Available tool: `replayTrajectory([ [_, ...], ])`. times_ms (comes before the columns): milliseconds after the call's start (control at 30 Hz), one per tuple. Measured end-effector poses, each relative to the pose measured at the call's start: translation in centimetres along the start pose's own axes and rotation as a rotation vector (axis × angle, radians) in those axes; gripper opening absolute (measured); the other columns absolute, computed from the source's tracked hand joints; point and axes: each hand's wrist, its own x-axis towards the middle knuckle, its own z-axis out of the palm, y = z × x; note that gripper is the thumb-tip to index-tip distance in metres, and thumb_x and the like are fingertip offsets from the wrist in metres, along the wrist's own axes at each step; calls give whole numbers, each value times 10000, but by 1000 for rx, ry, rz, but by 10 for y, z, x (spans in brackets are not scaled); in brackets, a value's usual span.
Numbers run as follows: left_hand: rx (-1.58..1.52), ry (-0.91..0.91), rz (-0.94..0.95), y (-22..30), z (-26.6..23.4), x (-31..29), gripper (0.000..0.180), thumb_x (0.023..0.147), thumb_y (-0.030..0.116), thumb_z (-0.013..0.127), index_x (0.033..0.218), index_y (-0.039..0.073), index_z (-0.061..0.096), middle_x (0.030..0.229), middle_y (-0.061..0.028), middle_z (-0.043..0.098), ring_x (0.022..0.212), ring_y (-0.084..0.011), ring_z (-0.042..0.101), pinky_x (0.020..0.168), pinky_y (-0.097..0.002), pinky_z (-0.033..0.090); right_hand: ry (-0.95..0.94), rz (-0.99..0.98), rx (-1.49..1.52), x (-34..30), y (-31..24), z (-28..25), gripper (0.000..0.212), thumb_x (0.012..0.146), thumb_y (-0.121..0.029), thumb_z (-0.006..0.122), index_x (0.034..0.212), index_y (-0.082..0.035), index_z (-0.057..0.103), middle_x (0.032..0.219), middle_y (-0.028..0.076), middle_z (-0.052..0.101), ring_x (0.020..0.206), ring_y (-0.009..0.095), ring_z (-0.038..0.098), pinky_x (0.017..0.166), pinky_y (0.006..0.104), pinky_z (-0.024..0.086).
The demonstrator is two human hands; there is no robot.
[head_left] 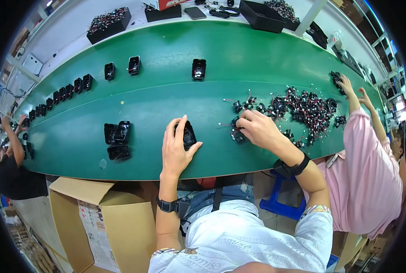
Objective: Assembling small black plastic components by hand on a factory assembly line.
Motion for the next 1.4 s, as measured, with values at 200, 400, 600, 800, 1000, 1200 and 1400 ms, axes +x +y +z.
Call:
replayTrajectory([
  [200, -6, -13, 22, 3, 0, -3, 981, 688, 246, 914, 1533, 106, 436, 1405, -164, 520, 1212, -368, 549, 1031, -459, 443, 386, 208, 447, 1, 6, -2, 210, 893, -4, 703, 1094, -39, 755, 1168, 133, 740, 836, 191, 733, 683, 299, 593],
  [400, 12, 55, 27, 12, -3, -2, 933, 697, 256, 911, 1494, 67, 465, 1425, -165, 530, 1241, -367, 539, 1035, -466, 434, 493, 246, 594, -3, -4, -4, 151, 901, -11, 715, 1042, -26, 766, 1101, 116, 739, 825, 167, 727, 689, 276, 579],
  [600, -5, 337, 255, 37, 11, -7, 460, 770, 181, 847, 1180, 65, 673, 1202, -108, 659, 1152, -323, 604, 988, -449, 457, 366, 437, 1106, -9, -9, 15, 127, 949, -53, 717, 1040, 0, 648, 1009, 34, 693, 868, 88, 657, 733, 248, 539],
  [800, -195, 168, 172, 84, 44, -2, 378, 749, 77, 840, 1103, 48, 710, 1030, -112, 733, 926, -292, 696, 831, -384, 518, 273, 348, 1473, -18, -32, 12, 152, 951, -25, 710, 1048, 3, 596, 1052, 37, 657, 969, 83, 629, 869, 246, 528],
  [1000, -273, 160, 135, 73, 40, -13, 290, 768, 73, 846, 1036, 25, 746, 958, -121, 763, 843, -284, 731, 766, -368, 562, 231, 390, 1455, -28, -33, 17, 164, 924, 19, 717, 1042, 5, 605, 1036, 69, 676, 905, 110, 660, 809, 270, 569],
  [1200, -239, 106, 56, 76, 41, -21, 268, 778, 94, 850, 1018, 28, 751, 919, -124, 750, 789, -271, 724, 685, -349, 562, 373, 391, 918, -26, -27, 13, 164, 913, 23, 722, 1067, 37, 666, 993, 61, 697, 888, 106, 684, 784, 253, 583],
  [1400, -117, 41, 37, 76, 53, -18, 342, 780, 165, 872, 1067, 32, 740, 832, -100, 711, 699, -230, 698, 600, -326, 538, 258, 359, 832, -24, -48, 5, 194, 874, -34, 758, 1054, 13, 703, 932, 55, 731, 805, 99, 686, 672, 237, 542],
])
